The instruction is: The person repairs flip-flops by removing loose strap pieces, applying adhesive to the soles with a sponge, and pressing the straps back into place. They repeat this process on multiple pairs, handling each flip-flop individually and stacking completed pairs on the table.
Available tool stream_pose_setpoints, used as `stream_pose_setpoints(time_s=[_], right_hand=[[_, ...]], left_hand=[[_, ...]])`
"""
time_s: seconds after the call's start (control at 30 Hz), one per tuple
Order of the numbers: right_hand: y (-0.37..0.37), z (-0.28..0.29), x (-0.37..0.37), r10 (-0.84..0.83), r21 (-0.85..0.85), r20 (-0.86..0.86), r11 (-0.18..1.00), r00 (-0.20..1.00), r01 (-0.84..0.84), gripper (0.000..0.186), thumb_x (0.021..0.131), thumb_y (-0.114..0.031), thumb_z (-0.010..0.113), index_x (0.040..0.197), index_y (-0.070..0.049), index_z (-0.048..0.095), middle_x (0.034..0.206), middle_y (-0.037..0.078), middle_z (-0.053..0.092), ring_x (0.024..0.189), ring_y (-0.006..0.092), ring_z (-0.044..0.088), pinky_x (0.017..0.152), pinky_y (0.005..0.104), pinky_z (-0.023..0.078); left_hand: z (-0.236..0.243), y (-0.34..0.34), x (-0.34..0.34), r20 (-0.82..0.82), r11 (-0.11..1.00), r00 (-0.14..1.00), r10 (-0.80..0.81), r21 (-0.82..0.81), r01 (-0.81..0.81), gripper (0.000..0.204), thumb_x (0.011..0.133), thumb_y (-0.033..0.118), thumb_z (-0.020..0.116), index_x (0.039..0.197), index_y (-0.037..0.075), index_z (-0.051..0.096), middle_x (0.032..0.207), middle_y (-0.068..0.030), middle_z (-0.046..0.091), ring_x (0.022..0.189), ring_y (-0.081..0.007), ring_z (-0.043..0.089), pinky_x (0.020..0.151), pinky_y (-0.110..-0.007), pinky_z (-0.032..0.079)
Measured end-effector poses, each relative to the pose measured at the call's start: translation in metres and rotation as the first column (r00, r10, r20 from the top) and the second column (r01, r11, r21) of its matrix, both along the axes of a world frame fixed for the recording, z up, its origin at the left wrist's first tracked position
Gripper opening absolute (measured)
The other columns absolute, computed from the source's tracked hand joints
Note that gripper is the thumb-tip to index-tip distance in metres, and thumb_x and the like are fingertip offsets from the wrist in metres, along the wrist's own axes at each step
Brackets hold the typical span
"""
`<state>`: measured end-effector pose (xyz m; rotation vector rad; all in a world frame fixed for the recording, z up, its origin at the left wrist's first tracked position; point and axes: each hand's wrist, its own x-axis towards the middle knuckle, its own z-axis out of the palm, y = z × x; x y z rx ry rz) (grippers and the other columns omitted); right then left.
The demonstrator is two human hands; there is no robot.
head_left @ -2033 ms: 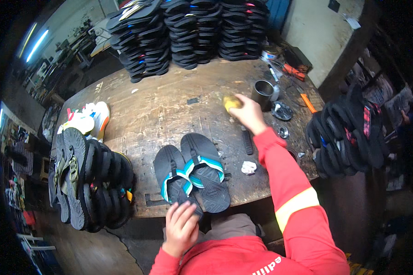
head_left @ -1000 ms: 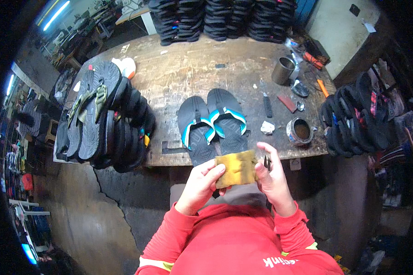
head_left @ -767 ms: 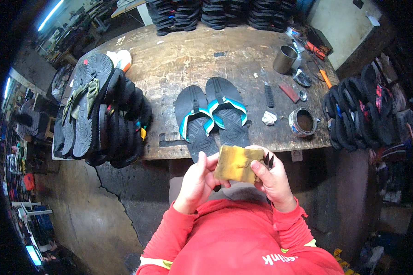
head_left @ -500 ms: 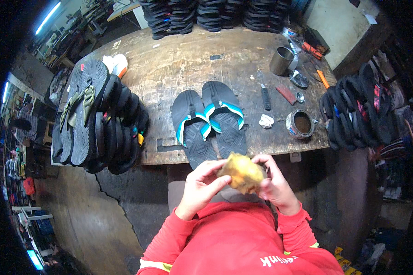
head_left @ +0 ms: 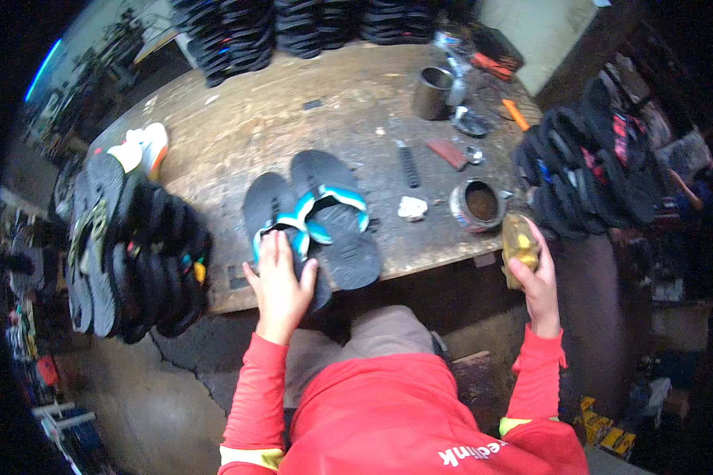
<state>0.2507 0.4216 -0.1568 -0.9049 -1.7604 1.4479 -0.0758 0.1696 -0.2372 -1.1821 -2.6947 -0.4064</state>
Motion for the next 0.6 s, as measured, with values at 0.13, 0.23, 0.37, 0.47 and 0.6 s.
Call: stream_pose_setpoints(time_s=[0.13,0.23,0.37,0.47,0.6], right_hand=[[0.052,-0.007,0.008,-0.042,0.467,0.292,0.878,0.955,-0.104,0.068,0.083,-0.013,0.089,0.144,-0.001,0.061,0.128,0.013,0.068,0.116,0.0232,0.066,0.104,0.0351,0.050],[0.074,-0.007,0.003,-0.028,0.484,0.425,0.852,0.905,-0.201,0.054,0.080,-0.002,0.081,0.133,-0.008,0.072,0.120,0.015,0.068,0.111,0.0278,0.068,0.097,0.0345,0.052],[0.090,-0.007,-0.019,-0.128,0.600,0.572,0.738,0.810,-0.308,0.044,0.081,-0.003,0.077,0.123,-0.015,0.078,0.120,0.015,0.067,0.104,0.0342,0.071,0.089,0.0404,0.057],[0.091,-0.010,-0.032,-0.191,0.677,0.620,0.619,0.761,-0.397,0.037,0.083,-0.006,0.075,0.119,-0.015,0.079,0.120,0.015,0.067,0.105,0.0359,0.070,0.088,0.0426,0.057],[0.090,-0.003,-0.030,-0.189,0.700,0.626,0.563,0.757,-0.439,0.039,0.083,-0.010,0.076,0.122,-0.018,0.077,0.120,0.015,0.066,0.107,0.0377,0.069,0.090,0.0432,0.056]], left_hand=[[-0.014,0.040,-0.011,0.083,0.997,0.996,0.009,-0.075,-0.003,0.055,0.086,0.029,0.072,0.138,0.014,0.064,0.153,-0.0134,0.054,0.143,-0.0423,0.046,0.093,-0.077,0.043],[-0.013,0.041,-0.001,0.069,0.992,0.993,-0.096,-0.073,0.101,0.056,0.084,0.028,0.074,0.138,0.015,0.064,0.151,-0.0123,0.055,0.142,-0.0435,0.047,0.099,-0.076,0.037],[-0.016,0.024,0.003,0.079,0.983,0.983,-0.167,0.088,0.160,0.054,0.080,0.024,0.076,0.130,0.006,0.067,0.147,-0.0160,0.056,0.140,-0.0402,0.049,0.104,-0.065,0.040],[-0.008,0.010,-0.002,0.269,0.960,0.953,-0.138,0.275,0.061,0.047,0.079,0.018,0.074,0.123,0.002,0.069,0.143,-0.0213,0.058,0.136,-0.0433,0.051,0.110,-0.058,0.040],[0.028,-0.022,-0.002,0.722,0.542,0.466,-0.511,0.691,-0.478,0.073,0.077,0.010,0.068,0.148,-0.001,0.056,0.147,-0.0208,0.060,0.130,-0.0355,0.061,0.110,-0.043,0.048]])
